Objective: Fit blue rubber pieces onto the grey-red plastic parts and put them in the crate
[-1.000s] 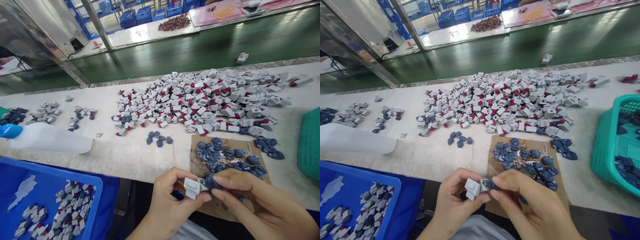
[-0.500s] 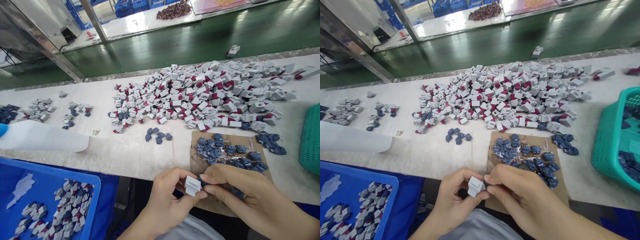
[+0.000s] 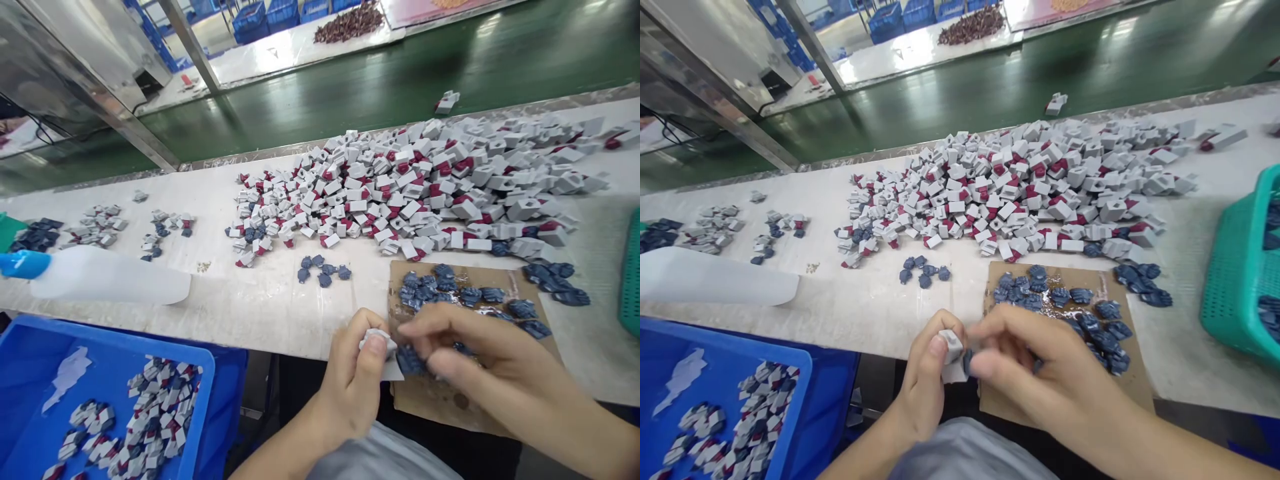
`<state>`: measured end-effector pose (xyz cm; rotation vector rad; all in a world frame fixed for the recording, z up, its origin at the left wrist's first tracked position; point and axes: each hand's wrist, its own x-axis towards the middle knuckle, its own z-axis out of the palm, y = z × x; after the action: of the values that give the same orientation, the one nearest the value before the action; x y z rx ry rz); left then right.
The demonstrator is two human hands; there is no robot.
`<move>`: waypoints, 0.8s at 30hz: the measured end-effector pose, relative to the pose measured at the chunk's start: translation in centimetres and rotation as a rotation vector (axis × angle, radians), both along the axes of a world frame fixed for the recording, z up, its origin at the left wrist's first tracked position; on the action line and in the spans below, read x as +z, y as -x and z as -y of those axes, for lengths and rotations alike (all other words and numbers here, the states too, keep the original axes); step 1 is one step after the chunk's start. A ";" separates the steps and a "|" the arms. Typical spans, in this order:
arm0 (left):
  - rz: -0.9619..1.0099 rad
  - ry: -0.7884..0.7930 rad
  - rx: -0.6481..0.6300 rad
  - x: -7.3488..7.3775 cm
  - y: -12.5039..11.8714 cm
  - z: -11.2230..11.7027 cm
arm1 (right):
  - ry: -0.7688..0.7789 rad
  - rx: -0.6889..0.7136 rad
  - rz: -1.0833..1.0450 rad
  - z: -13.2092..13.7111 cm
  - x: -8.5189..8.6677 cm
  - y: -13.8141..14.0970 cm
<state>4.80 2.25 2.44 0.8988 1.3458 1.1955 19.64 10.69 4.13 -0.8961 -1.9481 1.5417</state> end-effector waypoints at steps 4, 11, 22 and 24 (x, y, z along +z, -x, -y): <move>-0.077 -0.065 -0.004 -0.1 -0.9 -0.2 | 0.296 -0.266 -0.155 -0.2 1.1 2.8; -0.320 -0.290 0.066 0.2 -2.0 -0.5 | 0.851 -0.102 -0.185 1.3 1.9 5.8; -0.297 -0.177 0.086 -0.2 -2.8 -0.5 | 0.746 -0.209 -0.277 2.3 0.3 5.5; -0.165 -0.071 0.162 -0.1 -2.9 -1.1 | 0.913 -0.274 -0.216 1.5 0.5 5.8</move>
<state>7.70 3.31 2.34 0.9703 1.5409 1.3230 13.80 9.18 4.61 -1.1994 -0.8671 2.2484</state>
